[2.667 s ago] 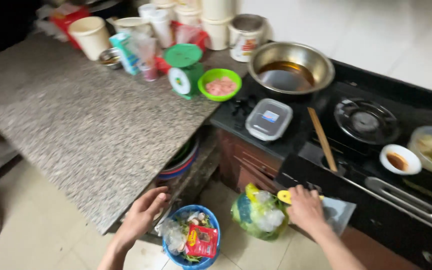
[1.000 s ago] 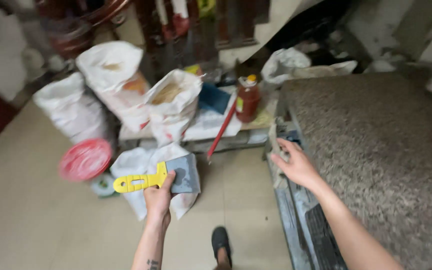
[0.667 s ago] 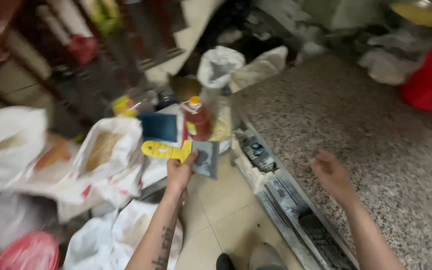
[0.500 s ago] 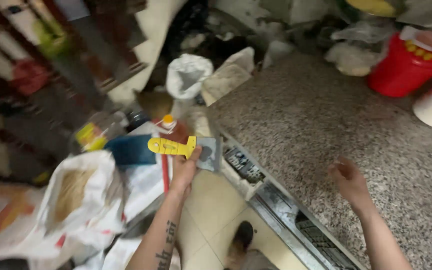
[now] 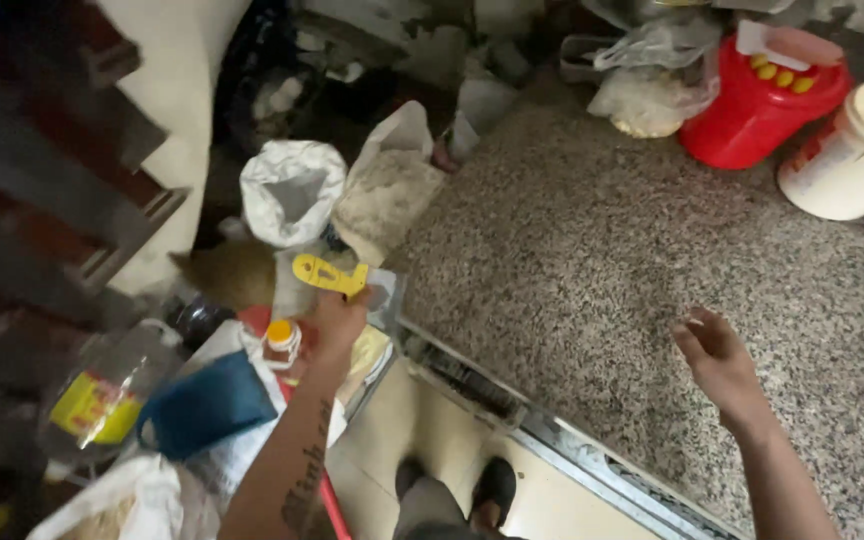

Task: Clean a granite countertop with a scraper, wash the tool, and then add water to an industrial dough mixer.

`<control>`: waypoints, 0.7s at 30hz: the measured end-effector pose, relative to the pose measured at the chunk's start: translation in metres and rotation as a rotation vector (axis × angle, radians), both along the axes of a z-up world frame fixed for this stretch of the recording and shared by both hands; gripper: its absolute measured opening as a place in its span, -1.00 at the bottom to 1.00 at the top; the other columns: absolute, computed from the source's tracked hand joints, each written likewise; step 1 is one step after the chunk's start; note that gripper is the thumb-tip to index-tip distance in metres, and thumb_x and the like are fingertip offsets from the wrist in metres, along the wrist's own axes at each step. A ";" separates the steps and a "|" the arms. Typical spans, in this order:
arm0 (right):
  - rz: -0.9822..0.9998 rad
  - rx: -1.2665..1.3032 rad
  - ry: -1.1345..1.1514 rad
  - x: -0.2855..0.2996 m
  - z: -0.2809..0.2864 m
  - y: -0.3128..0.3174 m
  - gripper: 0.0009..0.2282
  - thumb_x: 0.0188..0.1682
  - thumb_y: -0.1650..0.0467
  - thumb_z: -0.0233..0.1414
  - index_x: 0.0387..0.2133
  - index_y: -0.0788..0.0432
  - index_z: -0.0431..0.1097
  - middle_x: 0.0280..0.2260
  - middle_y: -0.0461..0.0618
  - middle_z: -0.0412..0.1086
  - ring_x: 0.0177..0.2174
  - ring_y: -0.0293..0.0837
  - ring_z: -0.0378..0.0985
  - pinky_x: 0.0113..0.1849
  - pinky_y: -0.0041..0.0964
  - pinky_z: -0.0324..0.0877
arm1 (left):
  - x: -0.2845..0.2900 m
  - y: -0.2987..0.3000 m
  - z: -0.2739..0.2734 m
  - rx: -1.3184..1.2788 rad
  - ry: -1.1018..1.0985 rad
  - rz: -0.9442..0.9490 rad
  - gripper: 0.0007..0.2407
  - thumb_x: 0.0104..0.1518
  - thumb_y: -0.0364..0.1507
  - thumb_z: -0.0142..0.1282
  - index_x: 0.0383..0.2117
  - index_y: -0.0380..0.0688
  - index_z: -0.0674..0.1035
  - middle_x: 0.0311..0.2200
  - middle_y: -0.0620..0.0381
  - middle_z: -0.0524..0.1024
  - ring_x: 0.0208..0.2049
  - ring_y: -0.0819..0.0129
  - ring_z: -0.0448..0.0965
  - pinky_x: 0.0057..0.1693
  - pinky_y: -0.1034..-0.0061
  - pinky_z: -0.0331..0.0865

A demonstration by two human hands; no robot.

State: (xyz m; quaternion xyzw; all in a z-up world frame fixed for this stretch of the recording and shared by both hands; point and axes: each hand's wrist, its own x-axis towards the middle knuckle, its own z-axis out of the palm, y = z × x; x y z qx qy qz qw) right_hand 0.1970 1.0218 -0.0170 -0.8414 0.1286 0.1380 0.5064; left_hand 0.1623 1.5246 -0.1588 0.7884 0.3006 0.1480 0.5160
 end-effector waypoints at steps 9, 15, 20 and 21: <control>-0.347 0.048 -0.043 -0.044 -0.005 -0.002 -0.53 0.15 0.36 -0.07 0.31 0.33 0.15 0.14 0.33 0.33 0.08 0.17 0.38 0.01 0.03 0.30 | 0.071 -0.008 -0.060 0.247 0.010 -0.279 -0.75 0.18 -0.34 0.06 -0.37 -0.37 0.60 -0.62 0.03 0.41 -0.60 0.20 0.33 -0.43 0.25 0.22; -0.472 0.101 -0.112 -0.069 -0.023 0.018 -0.55 0.17 0.40 -0.08 0.31 0.33 0.08 0.16 0.31 0.29 0.08 0.09 0.38 0.02 -0.06 0.33 | -0.034 -0.251 -0.103 0.037 0.109 -0.988 -0.82 0.24 -0.43 0.02 -0.38 -0.28 0.63 -0.55 0.13 0.54 -0.60 0.31 0.47 -0.46 0.38 0.35; -0.564 0.077 -0.060 -0.081 0.013 0.042 -0.57 0.18 0.45 -0.14 0.32 0.34 0.04 0.20 0.34 0.23 0.16 0.18 0.30 0.13 0.05 0.30 | -0.016 -0.220 -0.013 0.089 -0.018 -1.325 -0.76 0.17 -0.35 0.13 -0.15 -0.25 0.58 -0.45 -0.01 0.58 -0.53 0.12 0.55 -0.39 0.29 0.41; -0.598 0.043 -0.062 -0.083 0.012 0.039 -0.58 0.20 0.46 -0.12 0.31 0.36 0.06 0.18 0.34 0.25 0.15 0.17 0.32 0.12 0.04 0.31 | 0.007 -0.205 -0.020 -0.005 -0.155 -1.131 -0.67 0.16 -0.30 0.26 -0.03 -0.20 0.55 -0.34 0.15 0.62 -0.45 0.36 0.61 -0.37 0.51 0.49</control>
